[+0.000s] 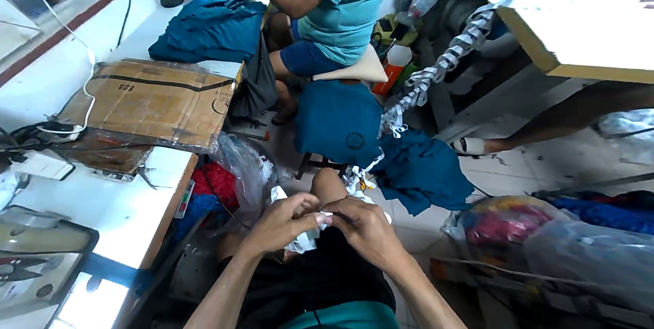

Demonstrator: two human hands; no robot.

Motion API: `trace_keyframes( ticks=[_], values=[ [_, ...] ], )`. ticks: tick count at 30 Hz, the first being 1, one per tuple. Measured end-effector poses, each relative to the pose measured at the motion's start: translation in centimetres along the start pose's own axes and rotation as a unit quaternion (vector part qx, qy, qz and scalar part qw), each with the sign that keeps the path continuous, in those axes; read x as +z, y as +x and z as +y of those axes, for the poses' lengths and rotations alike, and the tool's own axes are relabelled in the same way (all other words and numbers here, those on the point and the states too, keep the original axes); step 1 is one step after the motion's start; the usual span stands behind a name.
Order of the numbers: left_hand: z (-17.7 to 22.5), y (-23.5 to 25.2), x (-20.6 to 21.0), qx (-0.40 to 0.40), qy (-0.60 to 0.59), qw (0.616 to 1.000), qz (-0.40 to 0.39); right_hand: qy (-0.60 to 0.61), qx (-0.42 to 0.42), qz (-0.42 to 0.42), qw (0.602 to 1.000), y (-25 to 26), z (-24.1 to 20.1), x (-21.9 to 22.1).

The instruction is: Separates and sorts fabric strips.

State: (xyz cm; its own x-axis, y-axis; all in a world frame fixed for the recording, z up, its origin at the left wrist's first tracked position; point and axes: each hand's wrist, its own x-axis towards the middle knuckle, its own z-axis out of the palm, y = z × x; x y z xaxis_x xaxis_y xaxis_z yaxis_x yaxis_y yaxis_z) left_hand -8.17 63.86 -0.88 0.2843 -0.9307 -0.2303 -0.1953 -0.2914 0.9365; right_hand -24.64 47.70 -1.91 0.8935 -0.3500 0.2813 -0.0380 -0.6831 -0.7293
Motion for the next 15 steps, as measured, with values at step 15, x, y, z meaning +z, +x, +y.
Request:
trace_keyframes(
  ticks=[15],
  values=[
    [-0.2,-0.5,-0.9,-0.004,0.071,0.997,0.033,0.081,0.042,-0.038,0.995,-0.6,2.0,-0.5]
  ],
)
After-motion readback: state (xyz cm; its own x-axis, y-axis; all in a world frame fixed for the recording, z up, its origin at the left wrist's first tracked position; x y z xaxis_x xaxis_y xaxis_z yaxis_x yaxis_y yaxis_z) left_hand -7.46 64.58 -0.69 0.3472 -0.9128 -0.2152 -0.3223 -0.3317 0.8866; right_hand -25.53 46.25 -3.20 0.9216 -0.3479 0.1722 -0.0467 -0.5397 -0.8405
